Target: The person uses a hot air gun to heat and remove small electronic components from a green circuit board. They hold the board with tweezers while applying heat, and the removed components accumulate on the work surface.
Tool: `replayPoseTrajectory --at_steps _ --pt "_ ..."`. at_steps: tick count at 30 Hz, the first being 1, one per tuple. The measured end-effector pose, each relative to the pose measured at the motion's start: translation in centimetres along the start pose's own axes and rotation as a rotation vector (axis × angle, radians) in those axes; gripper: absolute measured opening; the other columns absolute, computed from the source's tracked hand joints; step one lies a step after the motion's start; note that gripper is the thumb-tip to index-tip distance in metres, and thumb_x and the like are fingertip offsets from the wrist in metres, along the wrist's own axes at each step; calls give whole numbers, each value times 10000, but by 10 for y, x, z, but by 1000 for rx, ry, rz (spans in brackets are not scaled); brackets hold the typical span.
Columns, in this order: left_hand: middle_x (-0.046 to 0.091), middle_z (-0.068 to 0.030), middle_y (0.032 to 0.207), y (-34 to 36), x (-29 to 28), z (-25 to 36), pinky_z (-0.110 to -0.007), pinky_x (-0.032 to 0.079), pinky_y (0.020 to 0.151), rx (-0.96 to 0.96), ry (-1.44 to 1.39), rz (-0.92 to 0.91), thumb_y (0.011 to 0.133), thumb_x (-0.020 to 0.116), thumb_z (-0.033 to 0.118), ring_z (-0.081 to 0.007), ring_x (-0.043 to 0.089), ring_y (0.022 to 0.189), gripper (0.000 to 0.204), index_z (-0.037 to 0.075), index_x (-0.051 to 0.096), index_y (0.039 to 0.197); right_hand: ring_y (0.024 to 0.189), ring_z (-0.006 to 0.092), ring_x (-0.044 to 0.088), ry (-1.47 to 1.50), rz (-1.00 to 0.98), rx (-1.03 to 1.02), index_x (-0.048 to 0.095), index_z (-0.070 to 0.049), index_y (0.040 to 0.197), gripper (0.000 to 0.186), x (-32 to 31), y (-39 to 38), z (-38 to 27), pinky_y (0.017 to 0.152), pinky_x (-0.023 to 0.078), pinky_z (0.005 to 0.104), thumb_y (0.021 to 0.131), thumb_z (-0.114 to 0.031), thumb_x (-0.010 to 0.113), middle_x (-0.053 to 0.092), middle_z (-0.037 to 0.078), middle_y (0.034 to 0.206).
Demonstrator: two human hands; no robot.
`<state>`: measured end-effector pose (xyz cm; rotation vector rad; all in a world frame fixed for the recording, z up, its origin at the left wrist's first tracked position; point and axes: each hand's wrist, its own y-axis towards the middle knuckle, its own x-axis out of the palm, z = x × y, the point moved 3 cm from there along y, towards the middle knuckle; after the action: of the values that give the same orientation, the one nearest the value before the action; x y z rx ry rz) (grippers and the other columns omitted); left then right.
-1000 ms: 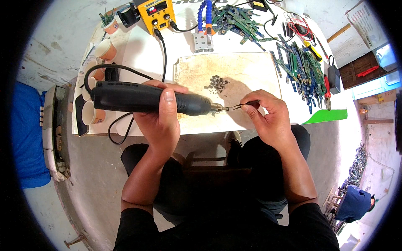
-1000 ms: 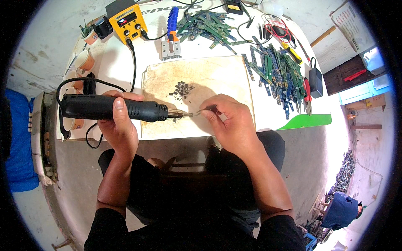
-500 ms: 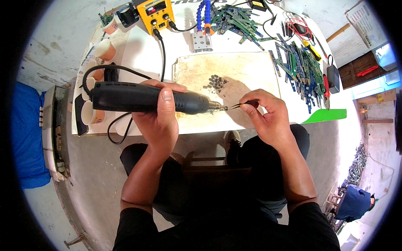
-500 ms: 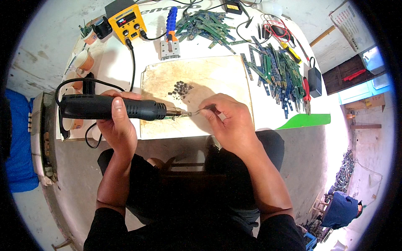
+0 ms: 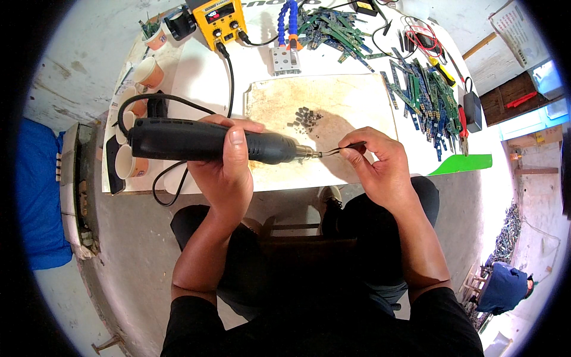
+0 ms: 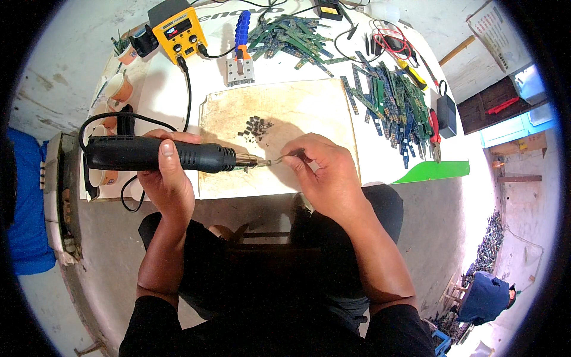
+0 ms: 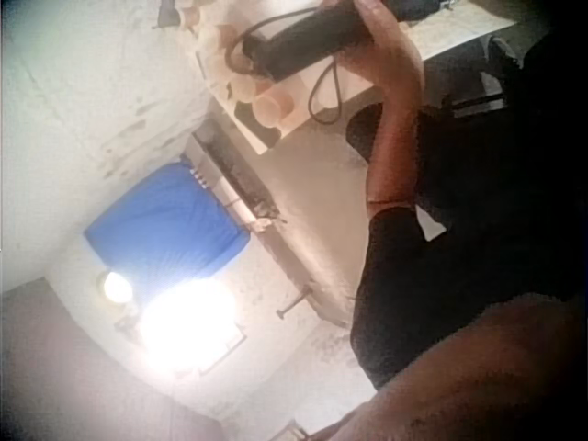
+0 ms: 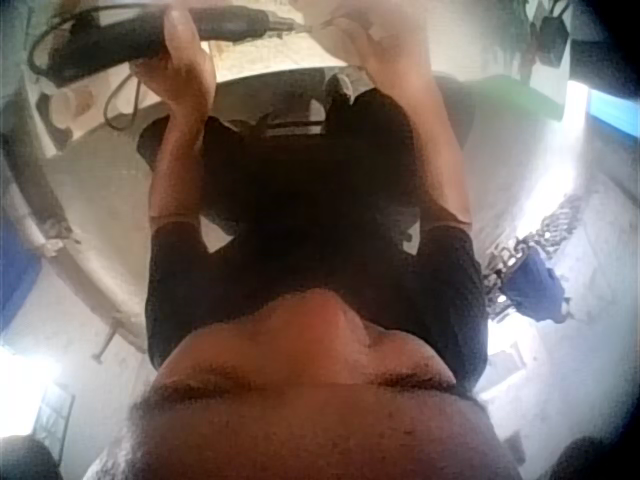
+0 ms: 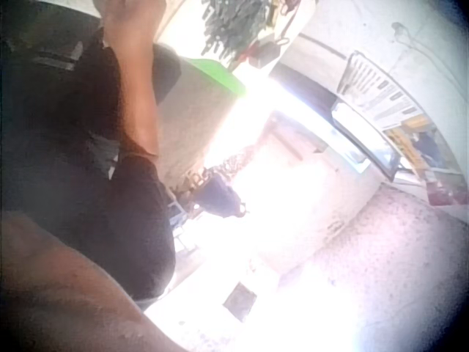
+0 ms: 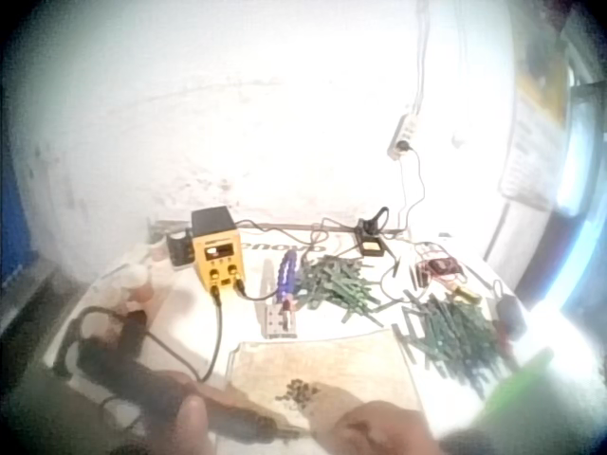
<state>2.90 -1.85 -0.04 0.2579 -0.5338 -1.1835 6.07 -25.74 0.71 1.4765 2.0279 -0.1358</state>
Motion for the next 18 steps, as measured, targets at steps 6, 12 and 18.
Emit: replayPoseTrajectory --at_steps 6,12,18 --pt "697 -165 885 0 -1 1 -323 516 849 -12 15 10 966 578 108 -178 661 852 181 10 484 1085 773 215 660 -3 1 -16 661 -7 943 77 0 0 1 695 516 306 868 6 674 678 115 894" --pt "697 -161 881 0 0 0 -321 515 851 -9 4 10 965 580 110 -175 661 852 179 11 484 1080 779 209 660 9 -3 11 663 -4 945 74 1 0 0 697 517 303 872 -1 679 678 116 898" --pt "697 -155 878 0 0 1 -320 513 852 -7 24 5 967 573 108 -172 662 851 172 11 486 1079 783 191 652 2 -1 13 664 0 944 70 1 0 1 707 513 294 877 -4 682 677 106 890"
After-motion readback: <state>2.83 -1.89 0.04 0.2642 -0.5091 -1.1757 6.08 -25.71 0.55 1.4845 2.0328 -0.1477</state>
